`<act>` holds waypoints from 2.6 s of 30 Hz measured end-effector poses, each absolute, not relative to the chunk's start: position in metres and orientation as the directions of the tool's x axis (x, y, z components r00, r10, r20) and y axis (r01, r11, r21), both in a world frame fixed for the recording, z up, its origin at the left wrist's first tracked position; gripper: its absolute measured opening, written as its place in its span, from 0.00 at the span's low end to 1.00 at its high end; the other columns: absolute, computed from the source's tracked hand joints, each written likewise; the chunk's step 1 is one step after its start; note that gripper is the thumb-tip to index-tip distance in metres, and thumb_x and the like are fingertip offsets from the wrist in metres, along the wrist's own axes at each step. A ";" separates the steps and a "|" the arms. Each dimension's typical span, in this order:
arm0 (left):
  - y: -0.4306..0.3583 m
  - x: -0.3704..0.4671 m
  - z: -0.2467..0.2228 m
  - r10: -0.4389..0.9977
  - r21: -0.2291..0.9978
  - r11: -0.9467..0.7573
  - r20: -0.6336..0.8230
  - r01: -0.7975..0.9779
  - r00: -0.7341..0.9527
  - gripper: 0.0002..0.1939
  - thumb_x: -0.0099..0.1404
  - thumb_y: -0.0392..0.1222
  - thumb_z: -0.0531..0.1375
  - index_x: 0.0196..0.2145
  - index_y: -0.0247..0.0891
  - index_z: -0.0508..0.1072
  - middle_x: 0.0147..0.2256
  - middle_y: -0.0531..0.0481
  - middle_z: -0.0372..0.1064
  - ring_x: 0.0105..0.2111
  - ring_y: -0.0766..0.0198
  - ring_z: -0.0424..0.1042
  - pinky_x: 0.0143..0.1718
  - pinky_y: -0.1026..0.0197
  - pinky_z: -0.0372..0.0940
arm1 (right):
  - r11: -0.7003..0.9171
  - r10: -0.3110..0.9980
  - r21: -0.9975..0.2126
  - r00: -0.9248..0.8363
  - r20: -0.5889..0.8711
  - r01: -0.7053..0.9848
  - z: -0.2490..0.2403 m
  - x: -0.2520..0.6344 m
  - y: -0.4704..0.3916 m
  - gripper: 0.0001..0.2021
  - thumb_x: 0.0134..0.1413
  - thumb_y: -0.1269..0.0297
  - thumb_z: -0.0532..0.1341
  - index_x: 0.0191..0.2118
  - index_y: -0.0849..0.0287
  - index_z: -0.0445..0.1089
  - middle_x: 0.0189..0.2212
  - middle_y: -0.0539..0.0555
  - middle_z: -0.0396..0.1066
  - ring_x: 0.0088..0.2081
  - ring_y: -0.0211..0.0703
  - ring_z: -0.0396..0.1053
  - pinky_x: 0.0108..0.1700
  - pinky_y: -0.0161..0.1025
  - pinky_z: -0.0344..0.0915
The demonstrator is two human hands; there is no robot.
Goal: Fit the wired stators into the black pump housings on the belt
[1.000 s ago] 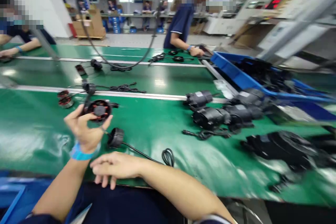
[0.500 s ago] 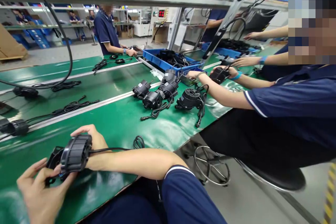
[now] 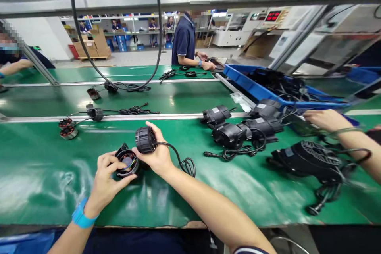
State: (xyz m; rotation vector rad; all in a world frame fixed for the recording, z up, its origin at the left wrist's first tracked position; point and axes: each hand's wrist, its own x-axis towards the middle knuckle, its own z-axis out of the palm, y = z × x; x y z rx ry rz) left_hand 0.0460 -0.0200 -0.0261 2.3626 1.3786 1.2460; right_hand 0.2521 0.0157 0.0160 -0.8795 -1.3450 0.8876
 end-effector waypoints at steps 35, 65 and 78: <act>-0.002 0.017 0.018 0.420 -0.131 -0.856 0.389 0.500 0.820 0.06 0.76 0.37 0.54 0.41 0.37 0.71 0.45 0.43 0.77 0.29 0.64 0.71 0.34 0.56 0.61 | 0.593 0.694 -0.736 -0.671 0.261 0.327 0.036 0.278 0.050 0.37 0.55 0.50 0.69 0.66 0.56 0.58 0.59 0.62 0.67 0.57 0.57 0.68 0.59 0.54 0.66; 0.007 0.062 0.062 0.536 -0.178 -0.808 0.172 0.562 0.826 0.30 0.67 0.56 0.60 0.53 0.24 0.68 0.42 0.35 0.68 0.38 0.47 0.65 0.36 0.48 0.63 | 0.559 0.635 -0.795 -0.738 0.228 0.236 0.005 0.271 0.031 0.72 0.38 0.51 0.78 0.75 0.65 0.25 0.70 0.75 0.48 0.71 0.67 0.47 0.70 0.60 0.49; 0.027 0.051 0.006 0.640 0.520 -0.768 0.636 0.374 0.431 0.24 0.63 0.56 0.68 0.45 0.41 0.62 0.54 0.37 0.71 0.53 0.48 0.75 0.50 0.46 0.72 | 0.671 0.732 -0.628 -0.219 0.645 0.394 -0.014 0.309 0.014 0.28 0.55 0.48 0.71 0.56 0.57 0.71 0.48 0.59 0.77 0.49 0.50 0.75 0.56 0.47 0.70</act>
